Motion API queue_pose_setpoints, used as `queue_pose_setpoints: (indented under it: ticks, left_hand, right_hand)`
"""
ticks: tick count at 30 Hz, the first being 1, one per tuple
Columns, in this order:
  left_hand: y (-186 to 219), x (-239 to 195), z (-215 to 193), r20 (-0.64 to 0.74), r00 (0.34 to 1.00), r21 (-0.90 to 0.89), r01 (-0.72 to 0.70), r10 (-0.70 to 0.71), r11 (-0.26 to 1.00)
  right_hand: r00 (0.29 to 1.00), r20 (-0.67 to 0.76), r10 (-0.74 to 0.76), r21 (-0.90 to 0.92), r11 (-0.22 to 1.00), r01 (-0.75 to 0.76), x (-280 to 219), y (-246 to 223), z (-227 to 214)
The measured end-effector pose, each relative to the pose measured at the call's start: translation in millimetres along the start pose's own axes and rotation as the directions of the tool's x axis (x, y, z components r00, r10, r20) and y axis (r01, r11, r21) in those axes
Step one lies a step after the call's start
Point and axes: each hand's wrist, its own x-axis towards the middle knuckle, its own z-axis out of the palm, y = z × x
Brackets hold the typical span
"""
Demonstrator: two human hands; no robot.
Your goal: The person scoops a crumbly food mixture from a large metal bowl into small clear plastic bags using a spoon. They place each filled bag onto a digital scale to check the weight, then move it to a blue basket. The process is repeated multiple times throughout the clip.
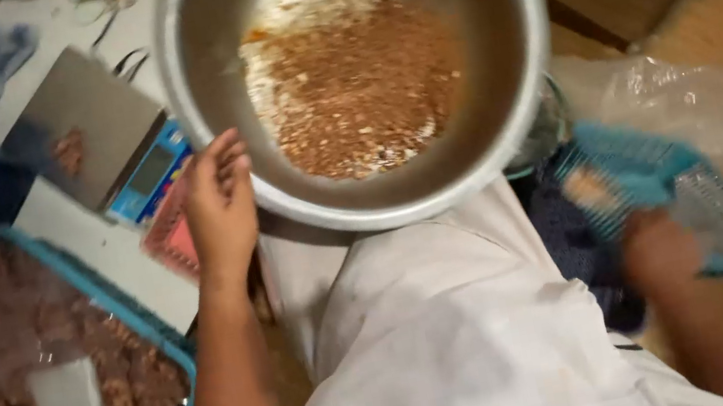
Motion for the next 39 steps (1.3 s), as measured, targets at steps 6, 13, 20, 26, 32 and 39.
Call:
queue_pose_setpoints:
  ticks: [6,13,20,26,32,39]
  left_hand:
    - [-70,-32,-77,-0.337,0.924,0.211,0.26,-0.179,0.942]
    - [-82,-19,-114,-0.43,0.848,0.306,0.461,-0.311,0.833]
    - [-153,73,-95,-0.429,0.889,0.522,0.387,-0.158,0.76]
    - [-194,125,-97,-0.379,0.925,0.562,0.215,0.018,0.799]
    - [-170,127,-87,-0.596,0.799,0.1,-0.026,0.081,0.995]
    - [4,88,-46,0.066,0.869,-0.984,0.139,-0.491,0.114]
  right_hand:
    - [0.965,-0.134,0.227,0.468,0.873,-0.141,-12,-122,-28]
    - [0.807,0.147,0.572,0.869,0.314,-0.381,103,-33,-25]
    - [0.722,0.439,0.535,0.891,-0.157,-0.425,257,3,22]
    - [0.821,0.57,-0.015,0.686,0.559,-0.466,388,-70,-95]
    - [0.822,0.508,-0.257,0.713,0.662,-0.233,435,-106,-128]
    - [0.77,0.414,-0.486,0.791,0.611,-0.04,446,-152,-94]
